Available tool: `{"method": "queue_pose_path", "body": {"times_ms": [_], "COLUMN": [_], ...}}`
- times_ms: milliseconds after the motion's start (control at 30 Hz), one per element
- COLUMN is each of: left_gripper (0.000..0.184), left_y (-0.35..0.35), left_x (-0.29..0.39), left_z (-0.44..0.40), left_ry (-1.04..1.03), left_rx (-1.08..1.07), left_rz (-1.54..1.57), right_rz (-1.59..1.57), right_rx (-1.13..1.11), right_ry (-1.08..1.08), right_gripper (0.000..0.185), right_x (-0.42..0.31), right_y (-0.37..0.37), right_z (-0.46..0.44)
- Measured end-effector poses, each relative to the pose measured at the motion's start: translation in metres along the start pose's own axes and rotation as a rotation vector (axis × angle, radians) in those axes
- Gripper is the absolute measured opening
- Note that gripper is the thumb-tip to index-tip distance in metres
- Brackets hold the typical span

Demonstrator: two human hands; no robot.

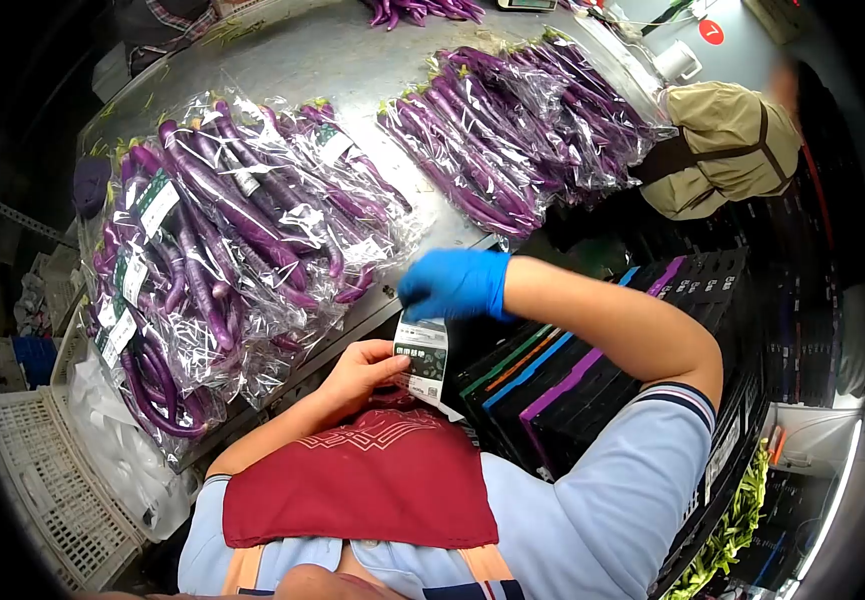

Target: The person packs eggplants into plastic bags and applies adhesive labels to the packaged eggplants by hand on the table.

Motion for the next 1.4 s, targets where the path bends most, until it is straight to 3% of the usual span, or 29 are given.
{"method": "queue_pose_path", "body": {"times_ms": [67, 233, 533, 767, 867, 1033, 1133, 1400], "left_gripper": [0.02, 0.019, 0.018, 0.02, 0.021, 0.022, 0.022, 0.023], "left_y": [-0.001, -0.003, -0.008, -0.007, -0.005, -0.003, -0.003, -0.002], "left_x": [0.0, -0.001, 0.017, 0.014, 0.014, 0.018, 0.019, 0.024], "left_z": [0.001, 0.002, 0.002, -0.008, -0.012, -0.014, -0.017, -0.022], "left_ry": [-0.046, -0.179, -0.215, -0.148, -0.165, -0.139, -0.12, -0.039], "left_rx": [0.017, 0.075, 0.094, 0.064, 0.067, 0.115, 0.117, 0.074], "left_rz": [0.0, -0.169, -0.192, -0.125, -0.088, -0.057, -0.072, -0.093], "right_rz": [0.02, -0.043, -0.284, -0.248, -0.62, -0.246, -0.203, -0.534], "right_rx": [-0.025, -0.023, -0.073, -0.099, 0.081, -0.094, -0.153, -0.185], "right_ry": [-0.043, -0.068, -0.129, -0.21, -0.275, -0.095, -0.132, -0.274], "right_gripper": [0.025, 0.028, 0.028, 0.021, 0.021, 0.024, 0.025, 0.024], "right_x": [-0.025, -0.007, -0.001, 0.011, 0.046, 0.024, 0.017, 0.038], "right_y": [-0.008, -0.032, -0.018, -0.008, -0.008, -0.005, -0.001, 0.001], "right_z": [0.004, -0.01, -0.008, -0.009, -0.012, -0.011, -0.012, -0.012]}}
Point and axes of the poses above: each hand's wrist, its own z-axis away from the middle knuckle, its own y-axis out of the back of the hand, x = y × z, the point moved 1 cm from there along -z, towards the middle knuckle, and after that the axes turned 3 degrees about -z, right-handed, at the moved point
